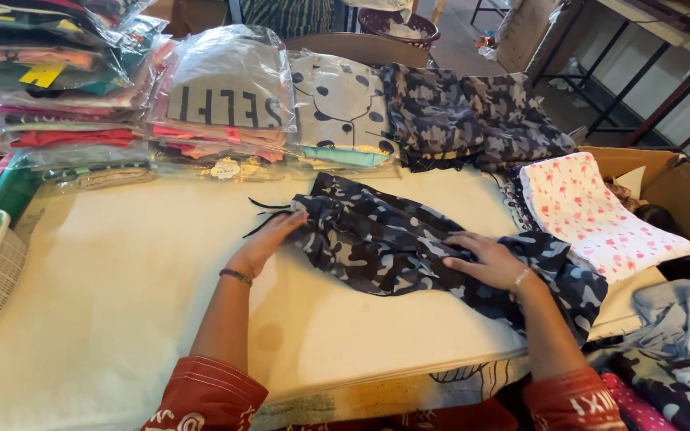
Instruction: Folding various items of clothing, including a pink patterned garment and camo-patterned leggings on a table.
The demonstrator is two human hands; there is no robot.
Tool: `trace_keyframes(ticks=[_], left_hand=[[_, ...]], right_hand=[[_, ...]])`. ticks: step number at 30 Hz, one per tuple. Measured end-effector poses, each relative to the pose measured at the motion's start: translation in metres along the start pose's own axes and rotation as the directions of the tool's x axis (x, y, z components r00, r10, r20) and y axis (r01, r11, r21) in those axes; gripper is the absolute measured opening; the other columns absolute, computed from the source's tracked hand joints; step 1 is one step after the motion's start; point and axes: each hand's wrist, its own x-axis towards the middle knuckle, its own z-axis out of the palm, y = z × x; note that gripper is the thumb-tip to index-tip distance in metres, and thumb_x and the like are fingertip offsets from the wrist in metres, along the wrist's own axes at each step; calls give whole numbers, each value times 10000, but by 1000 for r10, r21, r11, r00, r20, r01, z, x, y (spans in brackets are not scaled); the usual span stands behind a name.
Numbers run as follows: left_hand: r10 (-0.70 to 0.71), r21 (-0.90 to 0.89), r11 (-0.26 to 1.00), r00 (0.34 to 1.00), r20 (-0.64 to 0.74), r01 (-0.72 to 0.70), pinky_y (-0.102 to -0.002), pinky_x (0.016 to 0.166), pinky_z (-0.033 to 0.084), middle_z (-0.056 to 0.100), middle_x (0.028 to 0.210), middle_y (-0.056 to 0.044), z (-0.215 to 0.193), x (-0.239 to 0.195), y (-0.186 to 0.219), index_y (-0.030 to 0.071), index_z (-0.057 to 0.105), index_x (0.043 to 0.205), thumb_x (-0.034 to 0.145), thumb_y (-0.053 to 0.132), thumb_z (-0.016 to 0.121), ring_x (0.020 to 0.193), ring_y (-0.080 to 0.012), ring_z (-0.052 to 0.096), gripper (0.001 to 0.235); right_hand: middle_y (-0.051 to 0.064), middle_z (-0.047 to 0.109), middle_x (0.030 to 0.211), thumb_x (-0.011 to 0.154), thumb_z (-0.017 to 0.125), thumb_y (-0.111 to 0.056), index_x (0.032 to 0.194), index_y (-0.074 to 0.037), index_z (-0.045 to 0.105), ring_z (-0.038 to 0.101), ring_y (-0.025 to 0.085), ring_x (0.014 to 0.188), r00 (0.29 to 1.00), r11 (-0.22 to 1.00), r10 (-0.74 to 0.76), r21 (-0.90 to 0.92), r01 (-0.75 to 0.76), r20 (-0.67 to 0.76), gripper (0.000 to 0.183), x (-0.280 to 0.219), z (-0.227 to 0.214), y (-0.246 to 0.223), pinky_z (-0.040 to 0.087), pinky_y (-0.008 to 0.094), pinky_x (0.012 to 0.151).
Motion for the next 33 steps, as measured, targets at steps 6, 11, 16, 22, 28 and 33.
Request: trace_keyframes(ticks=[6,11,16,22,28,33], left_hand=[[123,223,969,990,-72,-104,-313,750,488,656,1050,-91,-6,5,-17,-5,610,1298,832,98,714,879,-150,588,488],[363,-60,911,861,-357,-409,-290,835,543,642,1154,-32,-59,-39,9,122,483,1399,816,2,611,1001,-134,634,609],[435,-340,665,715,-547,-665,-355,917,583,621,1299,-124,-78,-148,47,158,423,1542,916,-52,531,1110,-230,665,669],[561,-140,231,249,-790,-963,-398,1079,551,569,1319,-145,-118,-223,28,72,461,1515,1077,-155,467,1154,-277,629,494],[316,-121,44,128,-940,-992,-437,1004,579,662,1101,-204,2,-250,153,-100,581,1144,950,29,503,1019,-314,679,246],[704,359,255,-83,-705,-898,-361,1045,522,648,1211,-107,-119,-216,89,2,560,1201,1119,-32,582,1062,-194,609,92]], right_hand=[[155,424,1566,851,612,-694,1431,-286,545,458,358,1383,952,951,255,-133,-278,-169,712,-17,8,46,415,440,1097],[-23,534,1516,831,617,-660,1462,-330,506,506,215,1395,947,913,287,-256,-317,-146,720,-19,4,34,373,529,1150],[60,524,1503,851,661,-597,1410,-276,532,482,268,1377,933,964,17,-244,-111,-358,658,-34,1,1,288,625,1109],[125,480,1546,758,852,-567,1515,-132,500,366,375,1436,885,883,-466,54,466,-18,941,-60,1,-31,127,715,1137],[20,757,1032,931,670,-198,1024,-106,713,715,184,985,938,915,-317,216,342,-143,138,-64,-25,12,550,333,894],[31,660,929,1007,590,-140,1001,-51,679,600,103,942,974,666,-145,710,227,-174,126,-65,-76,54,497,289,840]])
